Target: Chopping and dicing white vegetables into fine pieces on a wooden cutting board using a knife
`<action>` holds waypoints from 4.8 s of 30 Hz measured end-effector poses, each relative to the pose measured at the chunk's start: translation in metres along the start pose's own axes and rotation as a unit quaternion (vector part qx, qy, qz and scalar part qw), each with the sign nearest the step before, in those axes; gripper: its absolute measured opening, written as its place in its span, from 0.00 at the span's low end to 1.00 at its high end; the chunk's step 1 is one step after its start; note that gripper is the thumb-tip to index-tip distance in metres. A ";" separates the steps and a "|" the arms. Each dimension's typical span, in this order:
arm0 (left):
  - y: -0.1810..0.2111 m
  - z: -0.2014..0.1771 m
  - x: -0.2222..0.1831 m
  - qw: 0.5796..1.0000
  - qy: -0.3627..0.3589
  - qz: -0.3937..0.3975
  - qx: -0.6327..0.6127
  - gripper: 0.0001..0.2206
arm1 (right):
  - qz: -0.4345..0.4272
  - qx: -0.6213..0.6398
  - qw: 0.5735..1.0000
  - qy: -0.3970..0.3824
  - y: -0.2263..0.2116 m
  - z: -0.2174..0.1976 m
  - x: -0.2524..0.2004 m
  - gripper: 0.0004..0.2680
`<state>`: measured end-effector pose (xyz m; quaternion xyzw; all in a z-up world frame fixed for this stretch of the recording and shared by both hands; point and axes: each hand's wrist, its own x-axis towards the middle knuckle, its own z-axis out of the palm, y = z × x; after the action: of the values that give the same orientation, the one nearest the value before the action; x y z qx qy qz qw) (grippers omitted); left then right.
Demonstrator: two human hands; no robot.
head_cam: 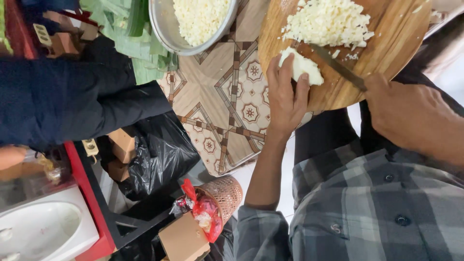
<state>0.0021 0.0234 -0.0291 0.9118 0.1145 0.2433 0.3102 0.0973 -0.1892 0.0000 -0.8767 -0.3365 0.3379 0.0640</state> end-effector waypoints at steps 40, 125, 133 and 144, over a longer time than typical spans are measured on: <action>0.014 0.021 0.005 0.989 0.018 0.027 0.145 0.23 | -0.117 -0.255 0.879 0.386 -0.026 0.048 0.019 0.03; 0.002 0.019 0.000 0.998 0.057 -0.014 0.009 0.19 | -0.048 -0.118 0.991 0.030 -0.051 0.014 0.025 0.08; 0.001 0.018 -0.001 0.998 0.067 -0.007 -0.009 0.20 | -0.051 -0.138 0.989 -0.002 -0.041 0.022 0.023 0.10; -0.001 0.019 -0.003 0.996 0.070 -0.039 -0.042 0.17 | -0.028 -0.064 0.997 -0.013 -0.044 -0.003 0.011 0.09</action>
<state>0.0089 0.0134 -0.0438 0.8736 0.1615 0.2985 0.3489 0.0809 -0.1487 0.0111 -0.8646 -0.3824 0.3256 0.0130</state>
